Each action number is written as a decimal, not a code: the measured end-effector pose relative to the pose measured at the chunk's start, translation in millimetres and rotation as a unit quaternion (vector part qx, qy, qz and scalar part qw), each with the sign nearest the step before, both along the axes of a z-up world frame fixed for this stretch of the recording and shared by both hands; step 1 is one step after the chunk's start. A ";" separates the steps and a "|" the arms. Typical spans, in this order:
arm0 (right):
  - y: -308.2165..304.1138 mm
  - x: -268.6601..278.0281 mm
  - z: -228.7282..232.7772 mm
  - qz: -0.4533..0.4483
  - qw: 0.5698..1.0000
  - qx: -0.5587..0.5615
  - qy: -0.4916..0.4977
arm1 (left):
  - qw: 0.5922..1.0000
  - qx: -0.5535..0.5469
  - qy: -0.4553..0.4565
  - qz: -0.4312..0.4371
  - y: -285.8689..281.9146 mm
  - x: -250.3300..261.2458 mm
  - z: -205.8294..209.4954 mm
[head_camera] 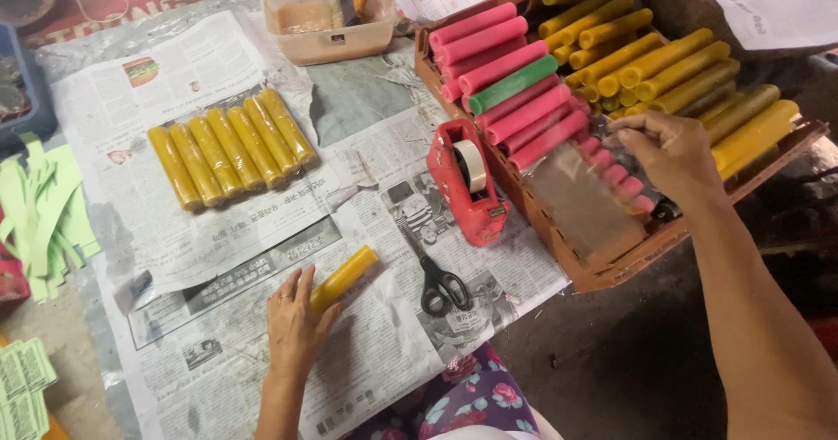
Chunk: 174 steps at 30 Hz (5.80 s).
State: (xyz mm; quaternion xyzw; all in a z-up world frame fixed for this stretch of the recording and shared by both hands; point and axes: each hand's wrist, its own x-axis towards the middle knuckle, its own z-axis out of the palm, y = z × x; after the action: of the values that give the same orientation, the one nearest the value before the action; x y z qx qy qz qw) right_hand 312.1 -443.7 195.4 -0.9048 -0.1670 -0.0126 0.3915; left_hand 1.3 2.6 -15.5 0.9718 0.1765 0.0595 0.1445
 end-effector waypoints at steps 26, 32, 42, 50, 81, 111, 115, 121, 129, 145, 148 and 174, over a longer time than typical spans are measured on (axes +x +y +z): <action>291.2 -138.5 -225.1 0.435 0.878 -0.052 -0.191 | 0.910 0.195 -0.357 0.074 46.8 -20.0 32.4; 316.8 -147.0 -241.2 0.485 0.810 -0.110 -0.311 | 0.945 0.139 -0.286 0.080 60.0 -48.4 -34.8; 252.4 -132.3 -148.4 0.451 0.884 -0.001 -0.125 | 0.965 0.139 -0.219 0.046 26.7 -38.6 -94.7; 304.9 -139.8 -153.0 0.491 0.864 -0.103 -0.047 | 0.950 0.166 -0.260 0.041 -23.8 -48.0 -19.3; 358.8 -142.1 -184.8 0.515 0.786 -0.316 0.135 | 0.942 0.204 -0.252 0.084 -33.3 -51.2 -34.6; 299.4 -123.3 -232.5 0.452 0.871 -0.183 -0.066 | 0.986 0.076 -0.135 0.056 -0.8 -19.5 -5.9; 297.5 -123.5 -223.8 0.444 0.877 -0.177 -0.043 | 0.988 0.045 -0.136 0.052 3.3 -9.1 -18.8; 244.4 -120.2 -196.0 0.365 0.928 -0.017 -0.072 | 0.991 -0.007 -0.126 0.052 5.9 -8.4 -5.7; 83.6 -56.0 -139.8 -0.018 0.997 0.069 0.029 | 0.996 -0.037 -0.080 0.027 8.2 -6.3 0.4; 115.6 -59.5 -90.5 -0.049 0.971 0.105 0.211 | 0.995 -0.057 -0.067 0.043 3.3 -7.4 9.8; 107.5 -77.1 -85.8 -0.117 0.940 0.155 0.281 | 0.996 -0.040 -0.072 0.033 4.6 -5.5 7.8; 230.7 -204.3 -201.6 0.202 0.900 0.320 0.219 | 0.984 -0.158 -0.038 0.073 32.1 2.4 -35.7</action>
State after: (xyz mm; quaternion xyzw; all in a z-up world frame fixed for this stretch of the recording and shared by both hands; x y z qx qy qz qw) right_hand 107.8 -213.0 -6.2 -0.6578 -0.2432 0.2124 0.6805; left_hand 3.7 34.7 -51.2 0.9183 0.2485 0.0778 0.2982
